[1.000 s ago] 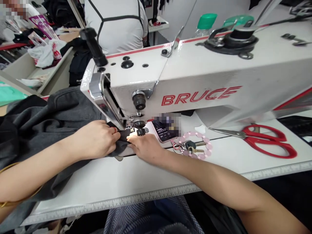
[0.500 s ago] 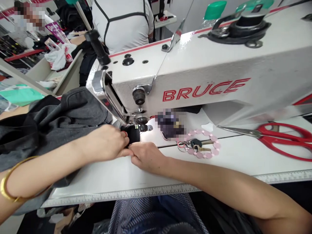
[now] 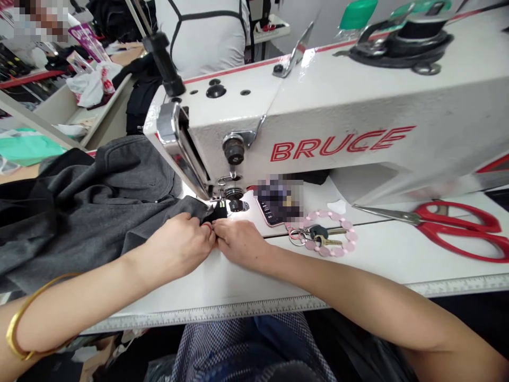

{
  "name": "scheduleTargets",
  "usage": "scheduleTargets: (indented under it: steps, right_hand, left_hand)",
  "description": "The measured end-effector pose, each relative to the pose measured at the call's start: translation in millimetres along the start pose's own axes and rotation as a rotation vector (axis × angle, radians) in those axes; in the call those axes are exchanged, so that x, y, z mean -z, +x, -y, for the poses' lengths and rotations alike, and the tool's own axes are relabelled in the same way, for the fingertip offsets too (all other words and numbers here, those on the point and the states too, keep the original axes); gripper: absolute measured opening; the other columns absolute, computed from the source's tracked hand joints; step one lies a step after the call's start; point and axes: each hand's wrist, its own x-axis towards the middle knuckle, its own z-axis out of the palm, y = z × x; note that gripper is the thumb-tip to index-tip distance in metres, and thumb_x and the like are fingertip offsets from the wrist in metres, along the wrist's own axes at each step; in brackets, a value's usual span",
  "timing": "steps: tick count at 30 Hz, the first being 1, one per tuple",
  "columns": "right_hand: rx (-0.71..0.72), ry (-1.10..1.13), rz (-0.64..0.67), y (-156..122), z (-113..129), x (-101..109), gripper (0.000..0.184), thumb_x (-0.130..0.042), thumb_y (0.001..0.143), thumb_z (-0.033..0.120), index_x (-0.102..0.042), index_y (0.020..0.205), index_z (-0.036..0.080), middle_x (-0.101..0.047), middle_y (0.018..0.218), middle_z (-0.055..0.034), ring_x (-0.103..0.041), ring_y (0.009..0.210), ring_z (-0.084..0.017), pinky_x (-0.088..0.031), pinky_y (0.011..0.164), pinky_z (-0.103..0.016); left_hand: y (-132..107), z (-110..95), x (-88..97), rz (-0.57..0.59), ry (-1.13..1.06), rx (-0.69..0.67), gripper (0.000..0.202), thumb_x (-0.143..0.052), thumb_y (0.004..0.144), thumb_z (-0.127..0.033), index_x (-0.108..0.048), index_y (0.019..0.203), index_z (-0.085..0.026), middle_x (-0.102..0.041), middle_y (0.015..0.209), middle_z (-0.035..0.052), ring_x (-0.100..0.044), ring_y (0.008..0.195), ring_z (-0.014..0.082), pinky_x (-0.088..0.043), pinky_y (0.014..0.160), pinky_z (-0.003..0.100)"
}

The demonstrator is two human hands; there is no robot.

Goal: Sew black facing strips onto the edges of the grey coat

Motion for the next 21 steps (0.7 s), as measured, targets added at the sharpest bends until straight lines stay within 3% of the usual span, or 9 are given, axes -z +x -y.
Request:
scheduleTargets:
  steps: [5, 9, 11, 14, 17, 21]
  right_hand:
    - [-0.039, 0.042, -0.007, 0, 1, 4, 0.021, -0.047, 0.084, 0.029, -0.057, 0.071, 0.017, -0.060, 0.071, 0.0009, -0.050, 0.062, -0.011, -0.023, 0.052, -0.025]
    - [-0.065, 0.046, -0.014, 3, 0, 8, 0.018, -0.047, 0.081, 0.023, -0.055, 0.066, 0.016, -0.058, 0.066, 0.0014, -0.046, 0.056, -0.009, -0.019, 0.051, -0.025]
    - [-0.067, 0.081, -0.028, 2, -1, 8, 0.015, -0.047, 0.080, 0.022, -0.057, 0.071, 0.017, -0.060, 0.069, 0.0013, -0.048, 0.059, -0.010, -0.021, 0.052, -0.024]
    - [-0.022, 0.152, -0.038, -4, 0, 4, 0.012, -0.050, 0.079, 0.024, -0.060, 0.082, 0.017, -0.062, 0.078, 0.0003, -0.051, 0.066, -0.011, -0.026, 0.055, -0.023]
    - [0.078, 0.133, -0.035, -13, 3, -2, 0.014, -0.052, 0.079, 0.026, -0.058, 0.075, 0.014, -0.061, 0.075, -0.0021, -0.051, 0.065, -0.012, -0.028, 0.055, -0.023]
    - [0.080, 0.161, -0.011, -16, 7, -4, 0.022, -0.045, 0.085, 0.027, -0.055, 0.071, 0.014, -0.058, 0.070, -0.0013, -0.049, 0.062, -0.011, -0.029, 0.055, -0.022]
  left_hand:
    - [2, 29, 2.9, 0.073, -0.057, 0.066, 0.038, -0.040, 0.085, -0.044, -0.054, 0.063, -0.017, -0.056, 0.055, 0.0029, -0.050, 0.050, 0.0157, -0.026, 0.046, 0.027]
    - [4, 54, 12.0, 0.173, -0.135, 0.209, 0.042, -0.030, 0.090, -0.041, -0.057, 0.069, -0.016, -0.058, 0.057, 0.0001, -0.047, 0.047, 0.0110, -0.019, 0.044, 0.023]
    - [3, 52, 13.7, 0.204, -0.248, 0.159, 0.037, -0.036, 0.089, -0.040, -0.058, 0.069, -0.017, -0.059, 0.060, -0.0011, -0.048, 0.048, 0.0100, -0.021, 0.044, 0.023]
    - [0, 32, 10.7, 0.203, -0.352, 0.034, 0.030, -0.042, 0.087, -0.034, -0.058, 0.068, -0.019, -0.061, 0.065, -0.0004, -0.050, 0.049, 0.0111, -0.024, 0.044, 0.025]
    - [-1, 14, 4.6, 0.193, -0.330, -0.039, 0.022, -0.044, 0.085, -0.023, -0.059, 0.069, -0.019, -0.061, 0.065, 0.0006, -0.052, 0.050, 0.0143, -0.026, 0.044, 0.027]
    - [3, 25, -0.3, 0.167, -0.296, -0.055, 0.038, -0.037, 0.086, -0.043, -0.058, 0.067, -0.018, -0.060, 0.067, 0.0026, -0.055, 0.056, 0.0160, -0.027, 0.044, 0.027]
